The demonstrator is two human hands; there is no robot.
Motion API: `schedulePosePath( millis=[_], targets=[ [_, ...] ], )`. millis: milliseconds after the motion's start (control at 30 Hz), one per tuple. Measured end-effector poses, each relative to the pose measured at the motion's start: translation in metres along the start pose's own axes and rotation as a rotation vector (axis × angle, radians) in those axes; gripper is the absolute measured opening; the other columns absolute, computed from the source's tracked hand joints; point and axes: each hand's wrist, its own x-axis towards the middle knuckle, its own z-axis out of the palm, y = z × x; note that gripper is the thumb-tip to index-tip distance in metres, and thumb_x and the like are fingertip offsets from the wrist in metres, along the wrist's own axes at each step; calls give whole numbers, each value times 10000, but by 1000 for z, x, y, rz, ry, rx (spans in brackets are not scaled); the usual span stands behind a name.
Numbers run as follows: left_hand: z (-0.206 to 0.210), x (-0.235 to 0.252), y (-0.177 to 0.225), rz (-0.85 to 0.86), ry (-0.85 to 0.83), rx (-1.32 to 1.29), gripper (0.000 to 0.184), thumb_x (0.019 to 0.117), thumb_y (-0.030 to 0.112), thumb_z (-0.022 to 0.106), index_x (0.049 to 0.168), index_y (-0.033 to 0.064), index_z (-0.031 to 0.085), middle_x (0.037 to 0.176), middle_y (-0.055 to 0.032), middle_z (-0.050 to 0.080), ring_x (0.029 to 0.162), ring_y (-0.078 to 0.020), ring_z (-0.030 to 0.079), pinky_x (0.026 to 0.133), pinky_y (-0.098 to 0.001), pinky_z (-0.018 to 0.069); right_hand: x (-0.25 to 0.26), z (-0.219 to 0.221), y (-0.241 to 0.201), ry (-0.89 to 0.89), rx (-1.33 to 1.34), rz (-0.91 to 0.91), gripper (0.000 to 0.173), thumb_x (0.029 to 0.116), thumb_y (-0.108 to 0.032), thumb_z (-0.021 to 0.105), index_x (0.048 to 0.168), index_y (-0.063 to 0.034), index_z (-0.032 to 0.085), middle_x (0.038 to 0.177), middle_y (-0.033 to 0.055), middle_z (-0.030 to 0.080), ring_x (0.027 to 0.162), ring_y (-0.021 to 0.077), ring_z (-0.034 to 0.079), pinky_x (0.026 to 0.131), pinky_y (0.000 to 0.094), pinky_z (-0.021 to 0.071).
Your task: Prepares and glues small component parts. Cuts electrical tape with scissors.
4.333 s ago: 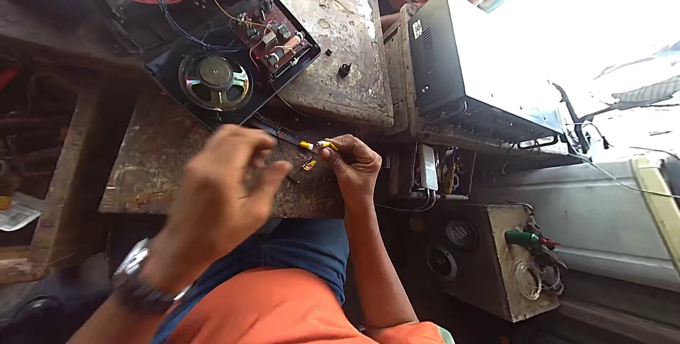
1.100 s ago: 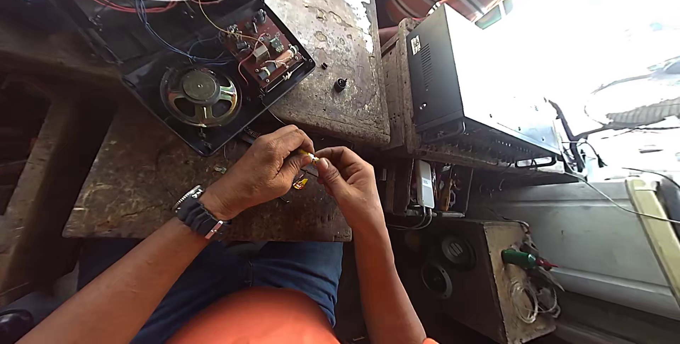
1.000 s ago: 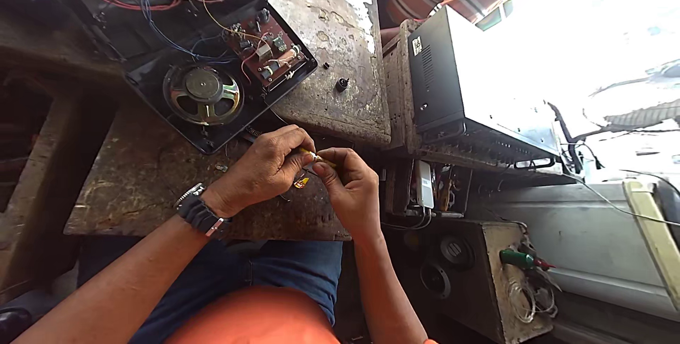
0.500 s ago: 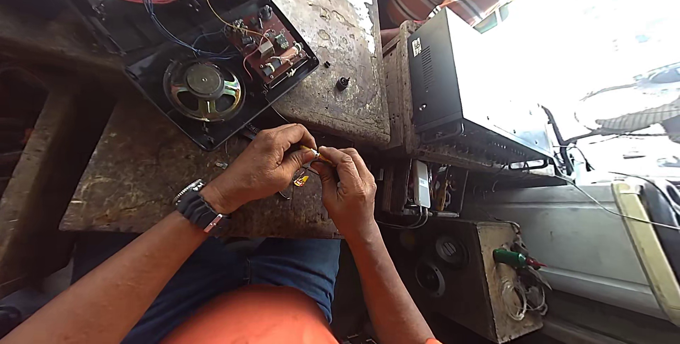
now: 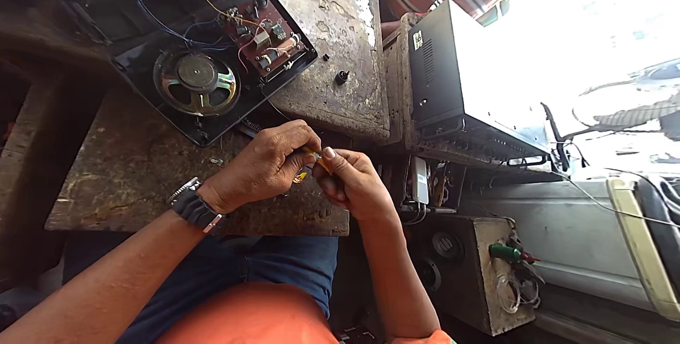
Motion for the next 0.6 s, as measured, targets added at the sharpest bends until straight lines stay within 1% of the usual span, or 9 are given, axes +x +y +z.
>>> schedulePosePath(
  millis=[67,100,200,267,367,433,500,567,600],
  targets=[
    [0,1,0,8,13,-8,117,999,103,592,1033,57,694,974,-3,636,880,-64,613,781,-204,539,4,-3,4,-113,308,137,479,1107,-371,397,859,-34,630,532,-15,478,393,28,415,372,166,340],
    [0,1,0,2,21,-7,117,997,107,596,1032,59,697,973,-2,637,876,-62,614,777,-202,539,4,-2,5,-99,303,133,498,1104,-398,394,858,-38,636,539,-11,493,400,31,425,379,168,348],
    [-3,-2,1,-36,41,7,110,999,116,606,1020,65,700,951,-1,631,827,-49,601,729,-186,526,-4,4,6,132,-273,-164,510,1070,-513,461,1061,-66,709,678,0,620,521,55,527,484,203,462],
    [-3,-3,2,-48,47,9,98,994,99,605,1006,59,693,922,-5,613,778,-45,579,681,-176,504,-9,9,8,283,-721,-422,421,1032,-439,592,1182,-54,672,867,-6,670,661,51,601,567,219,537],
    [-1,0,-1,-53,18,13,97,999,119,607,1021,74,691,938,5,621,810,-49,595,717,-185,524,-8,15,14,427,-1015,-616,237,1000,-243,666,1086,-23,690,891,23,654,752,68,617,659,230,552],
    [0,0,-1,-26,-4,13,100,993,110,605,1023,70,692,958,1,626,846,-59,605,750,-196,533,-9,19,15,389,-791,-465,181,1057,-182,560,1022,-47,676,765,-9,606,625,37,558,567,187,498],
    [1,-1,3,8,-11,9,99,977,83,608,1008,55,698,965,-10,633,860,-66,615,766,-200,541,-6,17,11,185,-111,-100,310,1100,-245,413,936,-73,612,612,-13,494,457,30,433,433,164,381],
    [2,-2,4,22,-9,6,95,970,75,609,998,46,694,959,-16,632,857,-69,614,765,-200,540,-1,8,13,-25,383,152,364,1073,-331,391,878,-96,589,599,-32,465,427,29,419,394,157,354],
    [2,-1,2,18,-8,4,97,972,81,607,1000,49,694,958,-14,633,854,-68,614,761,-200,540,1,6,13,-45,401,163,380,1077,-354,401,888,-90,597,610,-26,477,437,34,428,401,162,363]
  ],
)
